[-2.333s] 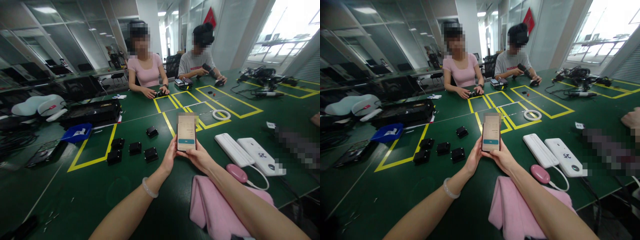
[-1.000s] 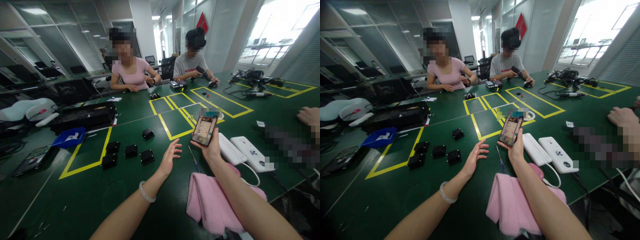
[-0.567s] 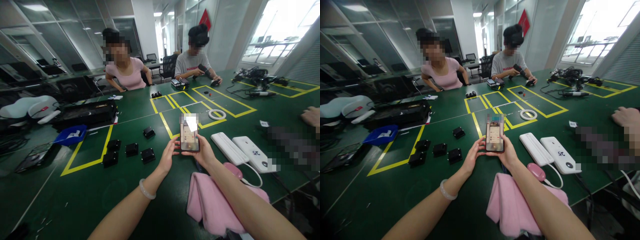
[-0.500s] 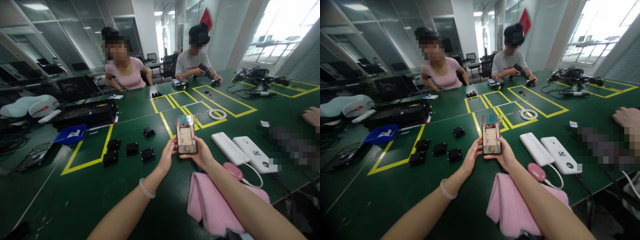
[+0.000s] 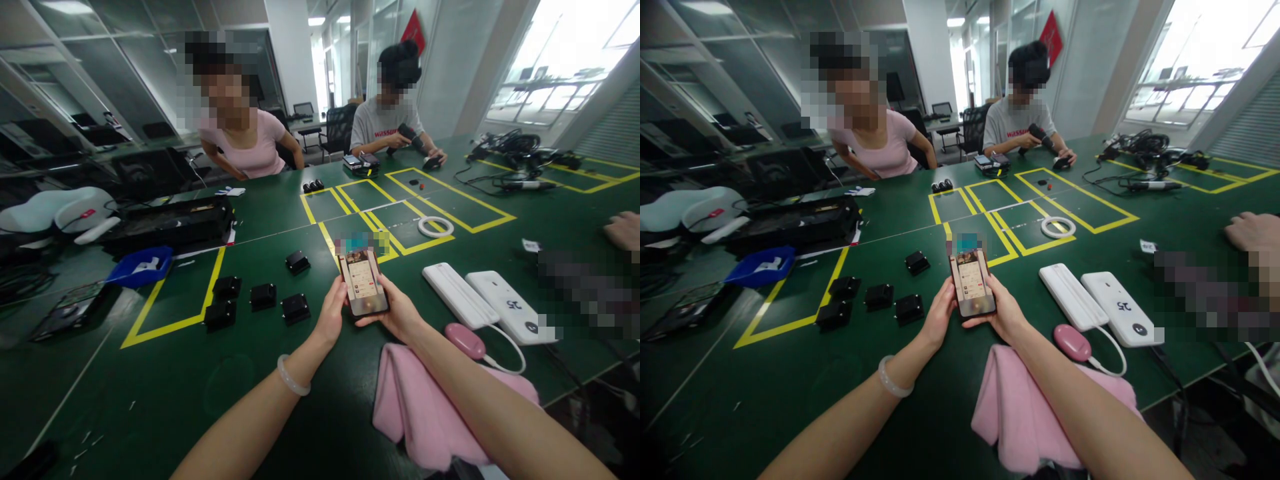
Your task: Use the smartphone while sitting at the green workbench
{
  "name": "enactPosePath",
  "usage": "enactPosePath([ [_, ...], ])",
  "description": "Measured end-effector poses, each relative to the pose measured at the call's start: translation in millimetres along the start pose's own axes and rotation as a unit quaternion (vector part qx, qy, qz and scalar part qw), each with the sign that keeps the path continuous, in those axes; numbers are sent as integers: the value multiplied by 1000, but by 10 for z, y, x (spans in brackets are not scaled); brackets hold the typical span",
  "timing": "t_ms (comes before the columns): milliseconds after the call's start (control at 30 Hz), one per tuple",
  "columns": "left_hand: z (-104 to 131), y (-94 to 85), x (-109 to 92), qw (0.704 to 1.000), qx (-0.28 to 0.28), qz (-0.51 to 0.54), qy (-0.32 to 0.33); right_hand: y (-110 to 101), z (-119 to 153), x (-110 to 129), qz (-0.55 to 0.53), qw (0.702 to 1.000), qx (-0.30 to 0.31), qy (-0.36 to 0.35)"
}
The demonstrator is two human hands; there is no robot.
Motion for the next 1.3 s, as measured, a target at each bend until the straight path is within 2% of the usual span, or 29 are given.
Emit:
enactPosePath([
  [267,26,62,-91,999,25,-21,35,11,-1,-5,-12,1000,8,5],
  [367,28,103,-92,998,50,-9,30,7,-13,-20,-15,1000,12,11],
  [667,35,98,-114,997,70,-4,40,11,-6,-9,-20,1000,2,8],
  [1033,32,118,-53,996,84,13,18,26,-4,-11,-20,1000,13,12],
  [1300,16,66,-98,998,37,-30,35,16,3,0,-17,1000,-5,19],
])
Point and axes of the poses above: each hand's wrist, its own z-axis away from the middle knuckle, its own y-axis out of the palm, x = y × z, the point moved 7 cm from there along -z, towards the middle knuckle, and after that the axes turned 8 degrees about -y, right-handed, at the moved point
